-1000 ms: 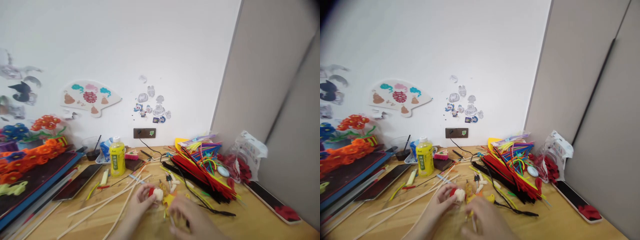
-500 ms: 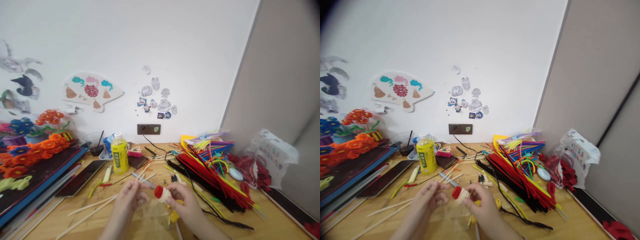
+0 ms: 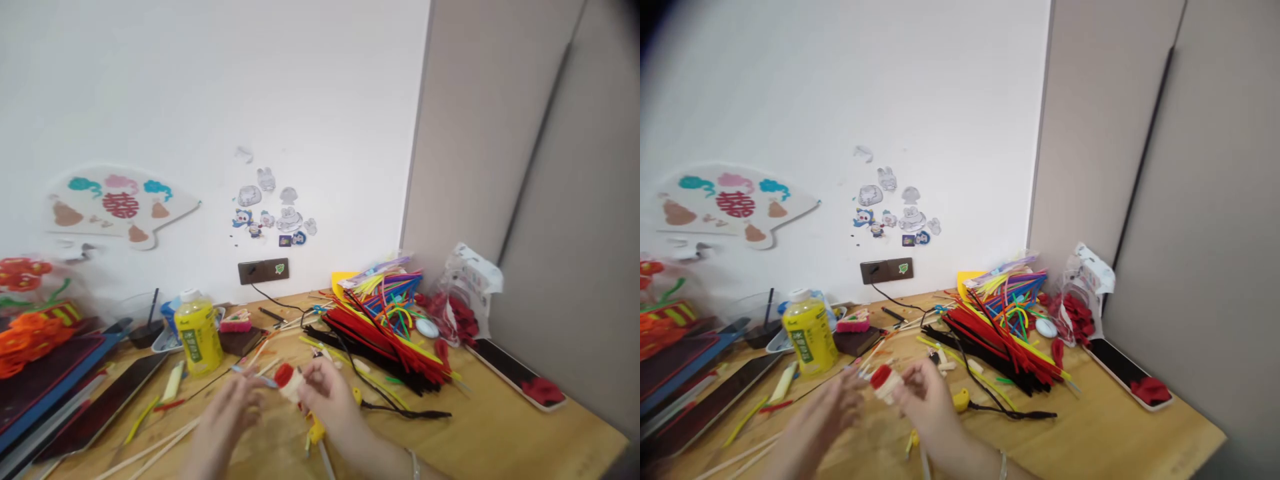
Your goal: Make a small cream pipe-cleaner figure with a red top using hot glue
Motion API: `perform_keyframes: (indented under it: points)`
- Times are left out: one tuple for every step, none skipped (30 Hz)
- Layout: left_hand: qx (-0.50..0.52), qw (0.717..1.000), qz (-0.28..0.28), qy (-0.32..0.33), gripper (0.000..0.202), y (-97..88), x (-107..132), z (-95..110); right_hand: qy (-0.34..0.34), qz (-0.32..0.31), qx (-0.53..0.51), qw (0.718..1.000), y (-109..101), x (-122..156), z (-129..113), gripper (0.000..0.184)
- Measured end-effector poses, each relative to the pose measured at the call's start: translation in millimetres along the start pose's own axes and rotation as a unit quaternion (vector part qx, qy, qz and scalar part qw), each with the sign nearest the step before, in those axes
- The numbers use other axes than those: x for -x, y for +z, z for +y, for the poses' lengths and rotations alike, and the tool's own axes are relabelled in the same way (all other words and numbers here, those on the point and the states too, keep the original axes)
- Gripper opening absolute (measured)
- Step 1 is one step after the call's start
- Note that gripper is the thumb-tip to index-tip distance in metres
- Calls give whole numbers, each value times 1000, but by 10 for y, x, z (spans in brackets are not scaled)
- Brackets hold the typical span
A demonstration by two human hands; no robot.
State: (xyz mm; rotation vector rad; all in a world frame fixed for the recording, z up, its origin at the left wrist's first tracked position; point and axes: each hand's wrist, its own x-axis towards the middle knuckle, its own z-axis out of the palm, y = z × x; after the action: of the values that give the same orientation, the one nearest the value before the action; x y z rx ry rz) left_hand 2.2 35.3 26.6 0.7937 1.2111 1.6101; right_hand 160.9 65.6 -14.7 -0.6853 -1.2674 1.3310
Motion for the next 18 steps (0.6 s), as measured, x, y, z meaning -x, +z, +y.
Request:
perform_keyframes:
  points:
    - [-8,999,-26,-17,58,82,52,-133,-13,4,43,999,23,33,46,34]
    - [-32,997,-61,-30,55,140,93,-242,-25,7,87,996,47,68,79,29]
    - [-53,993,-96,-38,51,173,121,-321,-35,3,137,990,70,101,97,24]
    - [-63,990,-121,-31,47,182,135,-366,-43,-13,187,981,90,127,94,18]
    - [-72,989,-126,-27,47,173,136,-380,-55,-33,243,968,102,139,70,12]
    - [-79,989,-123,-20,47,150,125,-369,-73,-53,306,948,103,135,24,6]
    - [-87,989,-119,-13,47,118,105,-343,-90,-68,379,919,84,111,-40,4]
    - [-97,989,-108,-7,47,81,78,-311,-110,-69,453,882,41,68,-119,5]
    - [-110,989,-101,-4,44,41,47,-280,-122,-54,531,837,-31,8,-208,6]
    - [-130,988,-83,-4,42,1,13,-259,-100,-29,604,790,-135,-64,-300,6]
    - [-145,986,-77,-15,41,-36,-19,-248,-78,10,628,774,-271,-141,-390,8]
    - [-147,987,-64,-28,39,-69,-48,-249,-57,43,642,763,-433,-218,-472,12]
    - [-135,988,-61,-36,38,-94,-71,-257,-31,77,658,748,-613,-287,-541,14]
    - [-125,990,-55,-44,37,-108,-85,-268,2,111,674,731,-801,-345,-596,15]
    - [-118,990,-57,-49,36,-109,-91,-276,38,140,688,711,-985,-388,-634,15]
    - [-117,989,-68,-53,36,-98,-86,-277,73,161,699,693,-1154,-417,-658,15]
    - [-125,988,-72,-51,37,-76,-71,-268,104,175,707,677,-1300,-432,-670,17]
    - [-137,986,-79,-49,38,-45,-48,-249,128,183,713,665,-1418,-438,-671,19]
